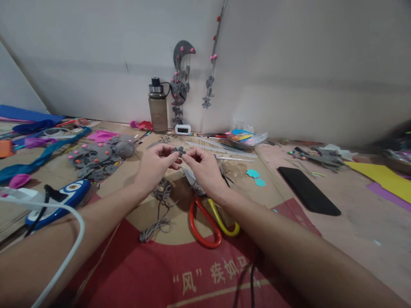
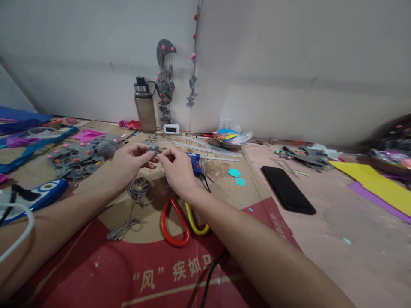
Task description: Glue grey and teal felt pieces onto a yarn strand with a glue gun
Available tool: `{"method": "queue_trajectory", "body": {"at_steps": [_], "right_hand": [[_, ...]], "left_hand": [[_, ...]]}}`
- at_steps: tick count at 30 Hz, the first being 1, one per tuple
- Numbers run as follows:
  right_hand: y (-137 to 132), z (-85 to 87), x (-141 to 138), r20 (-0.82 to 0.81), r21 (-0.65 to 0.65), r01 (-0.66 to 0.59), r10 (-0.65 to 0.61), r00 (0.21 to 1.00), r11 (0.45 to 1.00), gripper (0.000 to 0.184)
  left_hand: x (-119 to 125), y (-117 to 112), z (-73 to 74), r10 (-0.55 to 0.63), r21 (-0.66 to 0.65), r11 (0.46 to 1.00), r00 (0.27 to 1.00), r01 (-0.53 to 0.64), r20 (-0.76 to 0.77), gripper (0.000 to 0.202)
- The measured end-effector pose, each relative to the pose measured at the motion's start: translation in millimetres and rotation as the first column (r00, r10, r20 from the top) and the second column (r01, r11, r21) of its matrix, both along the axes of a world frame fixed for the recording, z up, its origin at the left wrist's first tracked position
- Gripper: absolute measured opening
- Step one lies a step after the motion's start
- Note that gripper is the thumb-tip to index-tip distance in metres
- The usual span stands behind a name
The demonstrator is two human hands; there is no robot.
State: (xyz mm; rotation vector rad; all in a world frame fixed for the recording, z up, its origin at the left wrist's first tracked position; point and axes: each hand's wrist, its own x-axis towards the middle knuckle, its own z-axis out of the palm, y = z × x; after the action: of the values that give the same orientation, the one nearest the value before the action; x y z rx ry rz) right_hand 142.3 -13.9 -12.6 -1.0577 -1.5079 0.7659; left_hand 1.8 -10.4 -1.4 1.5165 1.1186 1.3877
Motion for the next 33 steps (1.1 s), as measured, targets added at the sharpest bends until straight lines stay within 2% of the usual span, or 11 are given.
{"method": "queue_trajectory", "body": {"at_steps": [7, 13, 18, 24, 27, 29, 33], "right_hand": [[-0.6, -0.1, 0.4, 0.046, -0.007, -0.002, 0.002, 0.999, 1.0, 0.022], [0.8, -2.9, 1.9, 0.048, 0.005, 0.019, -0.02, 0.999, 1.0, 0.027], [2.6, -4.8, 2.3, 0.04, 0.002, 0.029, -0.029, 0.999, 1.0, 0.029], [4.2, -6.4, 0.0, -0.009, -0.082, 0.082, -0.083, 0.997, 0.993, 0.024], [7.5, -9.0, 0.1, -0.079, -0.116, -0.008, -0.001, 0.997, 0.993, 0.022], [10.8, -12.0, 2.4, -0.099, -0.121, -0.057, 0.045, 0.994, 0.991, 0.016], [17.3, -18.4, 11.2, -0.04, -0.155, -0.029, 0.023, 0.999, 0.987, 0.011]], "left_hand": [[1.5, -1.3, 0.5, -0.032, -0.051, 0.998, 0.995, 0.037, 0.091, 0.022], [1.7, 1.8, -4.2, 0.025, -0.039, 0.999, 0.997, -0.022, 0.072, 0.017], [5.2, -0.2, -3.1, -0.004, -0.066, 0.998, 0.992, 0.013, 0.126, 0.014], [8.6, -1.0, -5.7, -0.035, -0.138, 0.988, 0.974, 0.068, 0.225, 0.013], [8.6, 0.7, -9.6, -0.084, -0.186, 0.973, 0.958, 0.138, 0.275, 0.012], [7.0, 2.6, -10.3, -0.112, -0.247, 0.952, 0.959, 0.178, 0.259, 0.014], [-1.5, 7.1, -4.2, -0.194, -0.34, 0.917, 0.978, 0.206, 0.069, 0.02]]}}
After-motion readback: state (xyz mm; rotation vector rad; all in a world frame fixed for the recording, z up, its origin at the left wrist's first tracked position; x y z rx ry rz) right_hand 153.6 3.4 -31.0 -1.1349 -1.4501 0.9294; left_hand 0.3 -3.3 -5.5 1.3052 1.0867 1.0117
